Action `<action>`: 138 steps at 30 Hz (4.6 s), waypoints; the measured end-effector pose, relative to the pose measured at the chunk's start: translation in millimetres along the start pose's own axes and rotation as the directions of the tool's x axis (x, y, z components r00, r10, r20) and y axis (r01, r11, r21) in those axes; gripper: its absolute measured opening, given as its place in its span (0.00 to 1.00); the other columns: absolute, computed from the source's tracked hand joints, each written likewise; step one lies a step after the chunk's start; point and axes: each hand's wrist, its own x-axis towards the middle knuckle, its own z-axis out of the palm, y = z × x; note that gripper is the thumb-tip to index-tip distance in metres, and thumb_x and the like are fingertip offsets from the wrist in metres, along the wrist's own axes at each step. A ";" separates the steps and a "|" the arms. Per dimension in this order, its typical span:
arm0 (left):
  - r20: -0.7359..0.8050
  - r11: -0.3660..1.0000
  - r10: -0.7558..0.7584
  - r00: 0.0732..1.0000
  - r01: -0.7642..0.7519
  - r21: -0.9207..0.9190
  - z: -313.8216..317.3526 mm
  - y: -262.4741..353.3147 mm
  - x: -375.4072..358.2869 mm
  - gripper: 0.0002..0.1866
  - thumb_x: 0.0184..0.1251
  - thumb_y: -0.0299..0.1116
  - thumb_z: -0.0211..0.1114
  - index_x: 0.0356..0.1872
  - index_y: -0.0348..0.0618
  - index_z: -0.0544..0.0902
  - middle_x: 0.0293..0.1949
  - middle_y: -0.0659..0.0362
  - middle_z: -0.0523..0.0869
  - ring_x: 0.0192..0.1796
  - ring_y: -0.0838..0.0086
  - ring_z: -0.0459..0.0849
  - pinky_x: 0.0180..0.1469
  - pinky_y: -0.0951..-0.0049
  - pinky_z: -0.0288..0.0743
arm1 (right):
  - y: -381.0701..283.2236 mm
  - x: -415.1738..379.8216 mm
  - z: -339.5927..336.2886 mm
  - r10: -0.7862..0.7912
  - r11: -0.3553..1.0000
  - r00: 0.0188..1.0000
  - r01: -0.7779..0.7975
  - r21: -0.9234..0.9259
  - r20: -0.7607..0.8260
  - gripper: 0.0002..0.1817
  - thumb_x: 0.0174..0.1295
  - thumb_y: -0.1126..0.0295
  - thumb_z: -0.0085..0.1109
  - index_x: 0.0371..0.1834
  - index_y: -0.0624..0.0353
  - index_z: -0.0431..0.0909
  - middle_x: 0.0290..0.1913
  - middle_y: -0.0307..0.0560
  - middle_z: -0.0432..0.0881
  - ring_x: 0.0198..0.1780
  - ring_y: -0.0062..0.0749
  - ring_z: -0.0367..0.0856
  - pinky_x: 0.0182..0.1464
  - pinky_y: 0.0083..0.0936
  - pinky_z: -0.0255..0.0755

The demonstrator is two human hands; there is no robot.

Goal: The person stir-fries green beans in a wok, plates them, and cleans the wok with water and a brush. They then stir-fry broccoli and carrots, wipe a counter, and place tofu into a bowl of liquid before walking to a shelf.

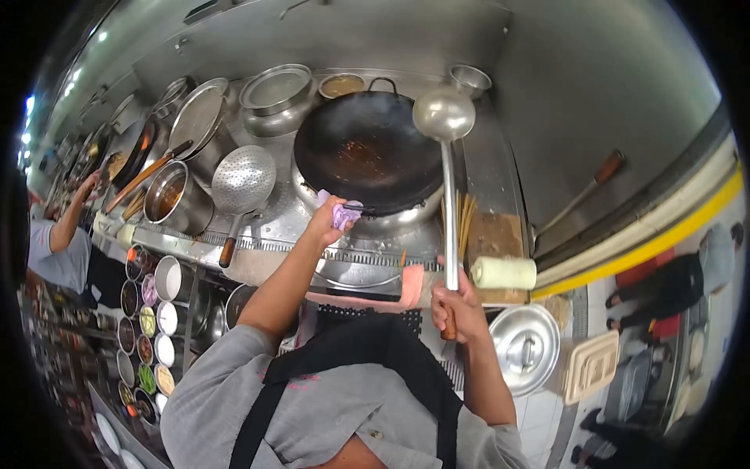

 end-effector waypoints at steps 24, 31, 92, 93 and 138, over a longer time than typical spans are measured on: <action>-0.327 0.715 0.613 0.720 -0.329 0.617 -152.8 14.5 -133.2 0.15 0.68 0.38 0.61 0.48 0.37 0.78 0.40 0.57 0.83 0.41 0.74 0.81 0.45 0.71 0.76 | -67.0 518.1 173.3 -0.220 -0.036 0.975 0.031 -0.999 0.038 0.12 0.54 0.73 0.57 0.38 0.72 0.77 0.17 0.44 0.73 0.14 0.36 0.74 0.17 0.36 0.68; -0.273 0.726 0.590 0.760 -0.351 0.591 -175.4 8.1 -131.1 0.16 0.68 0.38 0.62 0.49 0.37 0.77 0.41 0.56 0.83 0.43 0.73 0.81 0.47 0.71 0.75 | -42.3 611.9 133.4 -0.066 0.314 0.993 -0.076 -0.946 -0.102 0.14 0.55 0.74 0.57 0.45 0.65 0.76 0.25 0.48 0.79 0.21 0.29 0.78 0.21 0.29 0.74; -0.257 0.527 0.770 0.585 -0.354 0.773 -169.4 -6.2 -130.0 0.17 0.64 0.39 0.63 0.47 0.37 0.78 0.37 0.49 0.86 0.40 0.65 0.86 0.44 0.65 0.78 | -44.8 509.0 273.3 -0.095 0.488 0.990 0.138 -0.862 0.105 0.18 0.56 0.75 0.58 0.51 0.68 0.74 0.19 0.39 0.73 0.13 0.25 0.69 0.13 0.22 0.60; -0.259 0.530 0.767 0.587 -0.351 0.772 -169.8 -6.5 -130.4 0.17 0.64 0.40 0.63 0.48 0.38 0.78 0.37 0.49 0.86 0.40 0.65 0.86 0.44 0.65 0.78 | -27.8 527.8 285.3 -0.079 0.438 0.991 0.129 -0.890 0.105 0.14 0.56 0.75 0.58 0.45 0.67 0.75 0.19 0.39 0.73 0.13 0.25 0.69 0.13 0.22 0.60; -0.119 0.402 0.859 0.497 -0.514 0.758 -196.8 -15.3 -97.8 0.13 0.69 0.38 0.62 0.42 0.36 0.78 0.35 0.61 0.81 0.37 0.75 0.77 0.41 0.72 0.73 | -82.3 102.6 -201.3 -0.517 -0.354 0.837 -0.017 -0.935 0.180 0.39 0.54 0.78 0.56 0.74 0.61 0.62 0.45 0.64 0.81 0.47 0.59 0.81 0.52 0.43 0.75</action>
